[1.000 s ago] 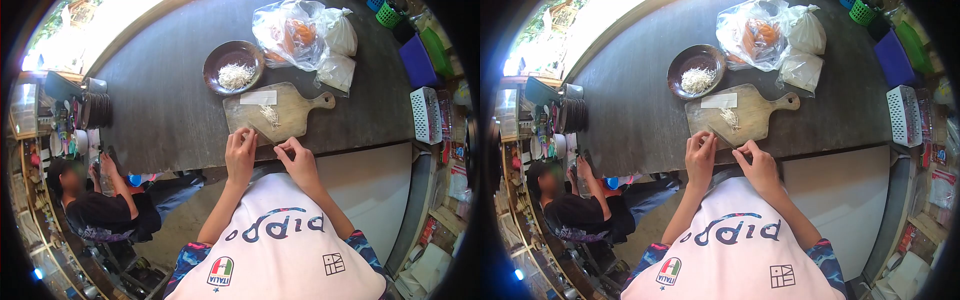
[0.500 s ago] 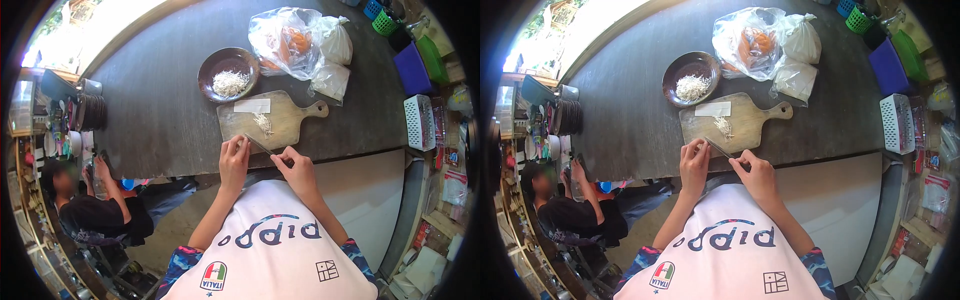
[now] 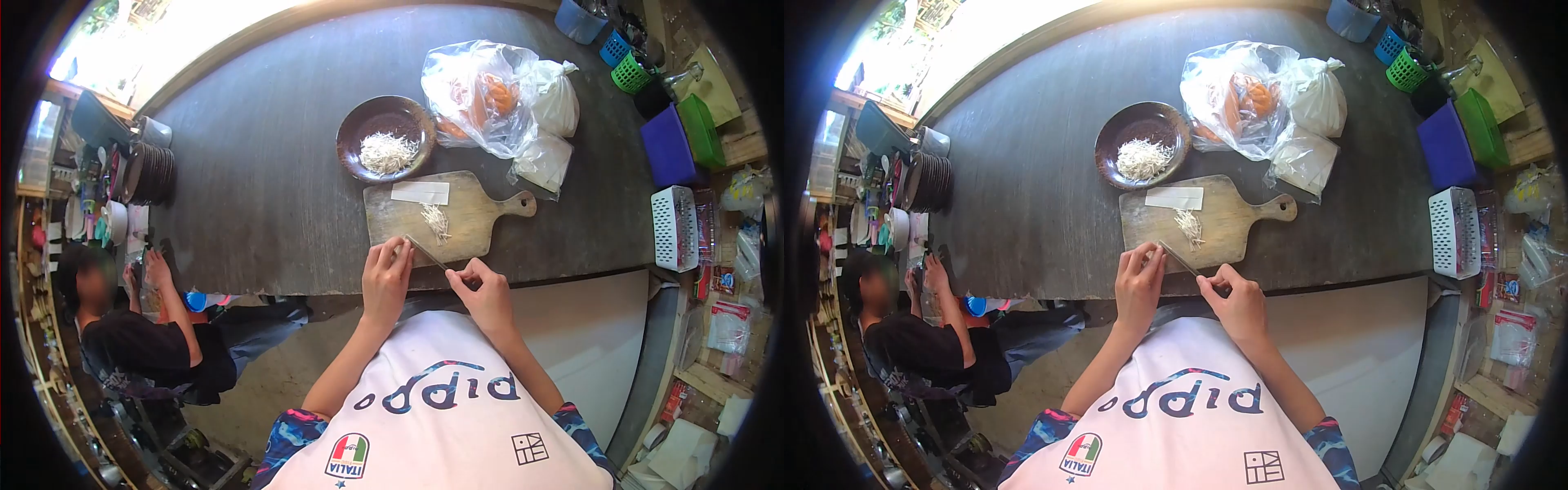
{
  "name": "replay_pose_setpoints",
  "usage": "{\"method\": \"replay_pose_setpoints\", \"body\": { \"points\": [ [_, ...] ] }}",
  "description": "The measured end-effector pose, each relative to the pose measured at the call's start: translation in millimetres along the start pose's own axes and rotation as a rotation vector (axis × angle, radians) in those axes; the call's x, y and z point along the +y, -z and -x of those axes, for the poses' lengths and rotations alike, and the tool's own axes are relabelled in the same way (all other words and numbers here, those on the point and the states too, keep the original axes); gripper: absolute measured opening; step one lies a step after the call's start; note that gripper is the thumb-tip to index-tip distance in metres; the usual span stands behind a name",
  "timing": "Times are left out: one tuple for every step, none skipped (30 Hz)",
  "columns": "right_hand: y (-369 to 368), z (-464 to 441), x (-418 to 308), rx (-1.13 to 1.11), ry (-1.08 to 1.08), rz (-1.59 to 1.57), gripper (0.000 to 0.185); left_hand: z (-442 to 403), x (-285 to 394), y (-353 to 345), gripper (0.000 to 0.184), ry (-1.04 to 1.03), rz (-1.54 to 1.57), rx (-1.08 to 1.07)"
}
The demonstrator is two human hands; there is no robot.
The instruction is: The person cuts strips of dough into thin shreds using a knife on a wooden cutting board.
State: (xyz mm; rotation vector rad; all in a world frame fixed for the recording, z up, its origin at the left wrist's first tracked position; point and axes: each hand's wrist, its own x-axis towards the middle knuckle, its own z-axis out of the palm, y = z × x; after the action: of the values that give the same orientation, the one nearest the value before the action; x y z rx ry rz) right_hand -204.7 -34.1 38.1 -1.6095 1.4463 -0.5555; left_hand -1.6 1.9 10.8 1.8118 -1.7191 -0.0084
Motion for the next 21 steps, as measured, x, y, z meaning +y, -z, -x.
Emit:
{"method": "replay_pose_setpoints", "body": {
  "points": [
    [0,-1,-2,0.009,0.010,0.025,0.033,0,0,0,0.021,0.000,0.000,0.001],
    [2,-1,-5,0.019,0.020,0.052,0.033,0,-1,0,0.021,0.000,-0.002,-0.001],
    [3,-1,-7,0.030,0.027,0.078,0.034,0,-2,0,0.021,-0.001,-0.003,-0.005],
    [3,-1,-7,0.038,0.037,0.074,0.034,1,-2,-1,0.020,0.000,-0.002,-0.010],
    [2,1,-6,0.046,0.048,0.070,0.034,1,-1,-1,0.020,0.006,0.004,-0.020],
    [1,1,-6,0.053,0.059,0.063,0.034,1,0,0,0.021,0.011,0.008,-0.030],
    [-1,0,-4,0.044,0.047,0.051,0.034,1,0,1,0.021,0.016,0.010,-0.040],
    [-1,-2,-1,0.034,0.036,0.040,0.034,1,1,1,0.021,0.016,0.011,-0.028],
    [-2,-4,0,0.024,0.025,0.027,0.034,1,1,-1,0.021,0.017,0.010,-0.017],
    [-5,-7,-2,0.025,0.033,0.032,0.034,1,0,-2,0.021,0.016,0.009,-0.008],
    [-8,-10,-6,0.027,0.035,0.034,0.034,1,-1,-1,0.022,0.014,0.000,-0.010],
    [-9,-10,-8,0.029,0.033,0.038,0.034,2,-1,-1,0.022,0.012,-0.006,-0.016],
    [-8,-8,-8,0.008,0.008,0.041,0.035,2,0,-2,0.022,0.007,-0.008,-0.021],
    [-4,-7,-9,-0.010,-0.012,0.046,0.035,2,1,-2,0.022,0.004,-0.010,-0.026],
    [-2,-9,-10,-0.029,-0.026,0.051,0.036,2,1,-2,0.022,-0.001,-0.014,-0.026],
    [1,-7,-7,-0.013,-0.027,0.050,0.036,1,0,-1,0.022,-0.004,-0.021,-0.025],
    [5,-1,-2,-0.001,-0.027,0.048,0.036,0,0,0,0.022,-0.001,-0.022,-0.026],
    [6,2,0,0.009,-0.029,0.047,0.036,0,1,1,0.022,0.004,-0.022,-0.028],
    [8,1,-2,-0.003,-0.038,0.059,0.036,1,2,1,0.022,0.009,-0.021,-0.033],
    [11,0,-6,-0.012,-0.051,0.071,0.036,1,2,1,0.022,0.009,-0.020,-0.033],
    [13,0,-8,-0.020,-0.064,0.083,0.035,1,2,1,0.022,0.007,-0.018,-0.034]
  ]
}}
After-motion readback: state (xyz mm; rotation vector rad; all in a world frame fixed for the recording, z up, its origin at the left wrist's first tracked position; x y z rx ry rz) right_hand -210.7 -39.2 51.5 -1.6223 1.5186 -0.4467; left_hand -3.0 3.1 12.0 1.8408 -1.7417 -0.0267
